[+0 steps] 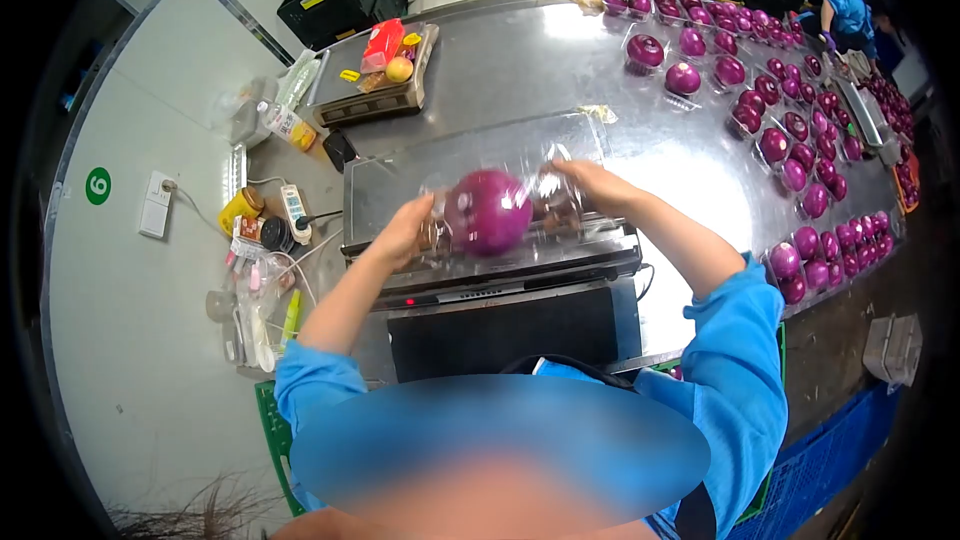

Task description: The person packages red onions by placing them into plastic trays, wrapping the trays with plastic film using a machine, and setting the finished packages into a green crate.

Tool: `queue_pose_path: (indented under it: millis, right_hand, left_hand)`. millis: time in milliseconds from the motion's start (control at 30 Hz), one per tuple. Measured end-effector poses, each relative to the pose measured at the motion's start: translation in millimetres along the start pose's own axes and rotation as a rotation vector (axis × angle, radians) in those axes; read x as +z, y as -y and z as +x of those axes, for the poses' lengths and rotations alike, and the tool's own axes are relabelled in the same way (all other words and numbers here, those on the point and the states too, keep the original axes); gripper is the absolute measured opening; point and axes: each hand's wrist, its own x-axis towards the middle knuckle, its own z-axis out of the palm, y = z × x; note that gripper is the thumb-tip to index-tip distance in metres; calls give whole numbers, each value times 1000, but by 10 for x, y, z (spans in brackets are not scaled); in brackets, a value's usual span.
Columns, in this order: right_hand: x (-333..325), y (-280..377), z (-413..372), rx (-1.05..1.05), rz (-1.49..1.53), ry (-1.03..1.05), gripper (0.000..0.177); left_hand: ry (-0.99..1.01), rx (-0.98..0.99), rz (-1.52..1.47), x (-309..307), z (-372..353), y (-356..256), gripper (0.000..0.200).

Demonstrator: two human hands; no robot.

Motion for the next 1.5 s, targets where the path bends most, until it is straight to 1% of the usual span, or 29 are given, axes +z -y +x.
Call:
queue_pose_path:
  millis: [100, 133, 167, 200, 267, 333, 400, 467, 500, 533, 633, 667, 733, 800, 833, 867, 900, 933, 967, 1000, 1033, 1067, 1100, 1133, 1200, 1233, 1400, 1467, 1500]
  right_hand:
    - [196, -483, -354, 187, -182, -106, 50]
    - [236, -694, -444, 241, -73, 8, 53]
    - [265, -946, -533, 345, 53, 9, 50]
    - [281, -1249, -565, 362, 122, 25, 47]
    - [447, -1408, -673, 343, 378, 72, 43]
    - [503, -1558, -705, 293, 365, -117, 42]
    - [512, -1602, -848, 285, 431, -136, 44]
    - [557, -1788, -1030, 45, 314, -263, 42]
    - [609, -1981, -1080, -78, 69, -452, 37]
    - [666, -2071, -1101, -76, 2, -539, 30]
    - [851, -2215, -1157, 2, 261, -610, 27]
    - [853, -2173, -1251, 27, 328, -648, 28]
    - [723, -2261, -1552, 26, 567, -560, 30]
    - [756, -2266, -1886, 178, 486, -595, 33]
    - [810, -2352, -1925, 249, 409, -609, 35]
    - [856, -2455, -1935, 320, 338, -626, 36]
    - [892, -2536, -1958, 299, 609, -433, 36]
    - [819, -2823, -1903, 312, 609, -307, 32]
    - [728, -3445, -1595, 435, 477, -539, 28]
    - [1175, -2745, -1510, 453, 664, -582, 26]
    - [1250, -2903, -1296, 254, 769, -326, 27]
    - [1500, -2527, -1248, 344, 665, -263, 28]
    - [1644, -2559, -1241, -311, 72, -88, 28]
    - [1699, -2746, -1073, -318, 81, -112, 28]
    - [1649, -3238, -676, -119, 1236, 462, 30]
    - [1621, -3260, -758, -138, 1246, 443, 30]
    - [1470, -3042, -1768, -186, -250, -280, 38]
    - [1053, -2544, -1930, -218, -592, 18, 46]
    - [1019, -2317, -2161, -199, -403, -161, 51]
  left_hand:
    - [-61, -168, -86, 326, -529, 292, 46]
    - [-62, -333, 91, 221, -623, 597, 47]
    - [-70, -381, -12, 290, -737, 805, 47]
    - [-68, -369, -50, 485, -864, 784, 49]
    - [-112, -307, -22, 381, -857, 1377, 48]
    - [-146, -271, 2, 368, -916, 1522, 44]
    - [-174, -234, 33, 416, -1025, 1623, 40]
    - [-304, 19, 96, 512, -1172, 1723, 30]
    - [-338, 141, 77, 528, -1207, 1829, 26]
    - [-334, 142, 76, 545, -1209, 1898, 26]
    - [-582, 147, -196, 709, -1227, 1872, 38]
    - [-515, 162, -486, 718, -1227, 1811, 43]
    - [-479, 27, -555, 780, -1461, 1658, 44]
    - [-384, -218, -446, 677, -1764, 2024, 45]
    - [-415, -359, -160, 669, -1892, 2199, 46]
    - [-306, -373, -100, 541, -1967, 2532, 45]
    - [-225, -377, -49, 506, -1925, 2670, 44]
    - [-146, -379, 2, 495, -1868, 2803, 44]
    - [-123, -145, 418, 485, -1719, 3056, 41]
    - [-91, 105, 830, 557, -1542, 3263, 39]
    - [-92, -98, 170, 747, -1297, 3281, 32]
    - [-28, -3, 202, 931, -1167, 3237, 32]
    - [44, 105, 238, 1127, -1088, 3155, 31]
    - [108, 156, 211, 1296, -1021, 3080, 31]
    - [224, 188, 81, 1498, -1027, 2799, 30]
    - [278, 187, 8, 1548, -1045, 2642, 30]
    - [486, 88, -139, 1809, -1059, 2070, 28]
    - [588, 54, -110, 2006, -1039, 1894, 28]
    - [644, 34, -65, 2128, -1041, 1813, 28]
